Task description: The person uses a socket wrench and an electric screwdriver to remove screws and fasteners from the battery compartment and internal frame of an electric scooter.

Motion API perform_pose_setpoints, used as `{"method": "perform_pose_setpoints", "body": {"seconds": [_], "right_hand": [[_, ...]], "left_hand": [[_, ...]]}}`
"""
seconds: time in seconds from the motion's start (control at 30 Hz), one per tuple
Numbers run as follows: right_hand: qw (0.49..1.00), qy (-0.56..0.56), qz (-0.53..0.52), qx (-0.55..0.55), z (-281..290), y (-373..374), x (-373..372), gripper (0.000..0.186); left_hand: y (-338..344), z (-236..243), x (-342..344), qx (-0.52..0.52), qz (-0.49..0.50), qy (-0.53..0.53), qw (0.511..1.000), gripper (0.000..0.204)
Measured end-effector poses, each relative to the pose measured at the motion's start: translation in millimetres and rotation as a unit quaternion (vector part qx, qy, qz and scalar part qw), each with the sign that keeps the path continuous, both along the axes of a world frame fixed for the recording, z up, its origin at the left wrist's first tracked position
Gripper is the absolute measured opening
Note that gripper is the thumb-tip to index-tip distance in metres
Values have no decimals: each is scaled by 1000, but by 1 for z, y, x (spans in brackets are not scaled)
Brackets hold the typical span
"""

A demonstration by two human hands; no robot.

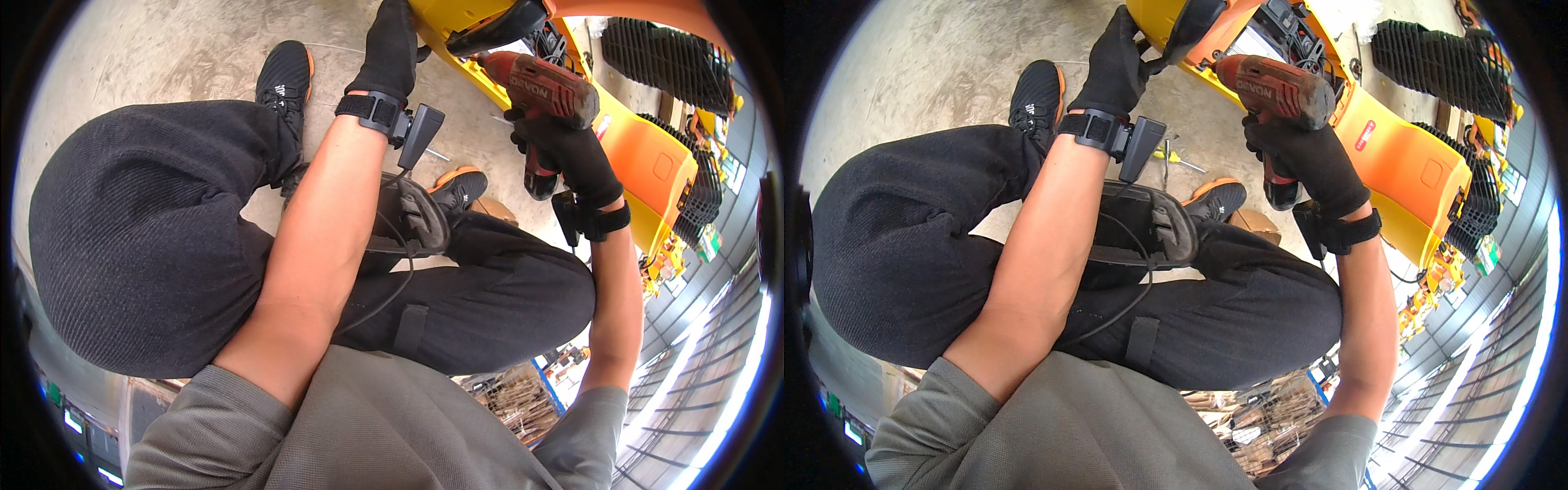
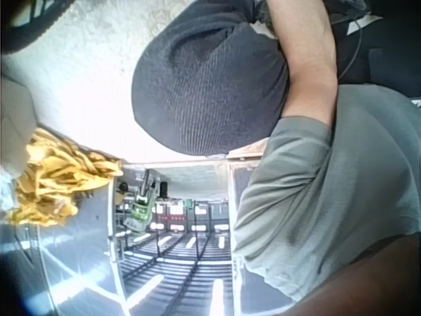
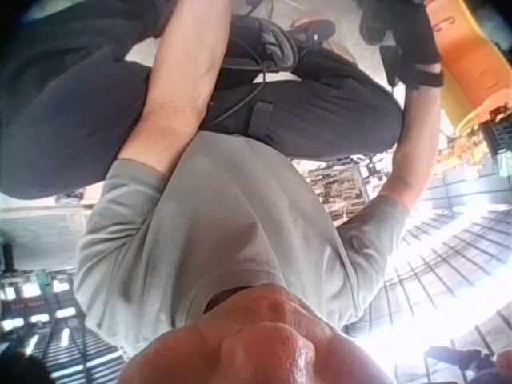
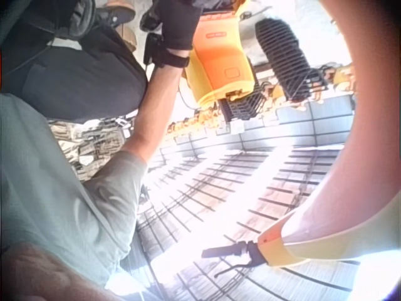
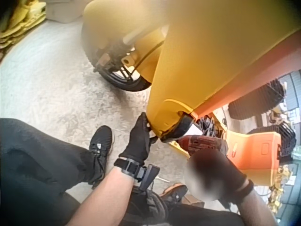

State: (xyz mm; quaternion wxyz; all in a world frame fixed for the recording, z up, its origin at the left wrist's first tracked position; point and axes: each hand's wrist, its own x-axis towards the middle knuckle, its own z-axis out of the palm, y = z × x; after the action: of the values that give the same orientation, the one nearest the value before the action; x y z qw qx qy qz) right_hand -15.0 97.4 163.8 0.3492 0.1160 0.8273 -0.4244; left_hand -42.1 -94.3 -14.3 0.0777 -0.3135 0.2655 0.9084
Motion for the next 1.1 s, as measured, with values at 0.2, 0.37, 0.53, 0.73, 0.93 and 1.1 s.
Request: {"method": "perform_pose_setpoints", "body": {"seconds": [0.2,0.37,0.53,0.73,0.93,1.1], "right_hand": [[999,-26,11,16,6,-6,-3,32],[998,-28,15,51,11,-9,-4,31],[999,-24,18,22,5,-4,-6,29],[1000,-14,22,-2,-9,10,-8,27],[999,-31,28,9,-8,9,-12,25],[1000,-12,21,5,-1,3,-9,22]], "left_hand": [[-2,1,1,-1,2,8,1000,48],[-3,3,2,-1,-3,19,1000,49],[-4,2,2,-6,-6,17,1000,51],[-2,-1,1,10,-8,28,1000,54],[2,-2,1,-16,3,-5,1000,55],[2,0,-3,0,-7,-21,1000,53]]}}
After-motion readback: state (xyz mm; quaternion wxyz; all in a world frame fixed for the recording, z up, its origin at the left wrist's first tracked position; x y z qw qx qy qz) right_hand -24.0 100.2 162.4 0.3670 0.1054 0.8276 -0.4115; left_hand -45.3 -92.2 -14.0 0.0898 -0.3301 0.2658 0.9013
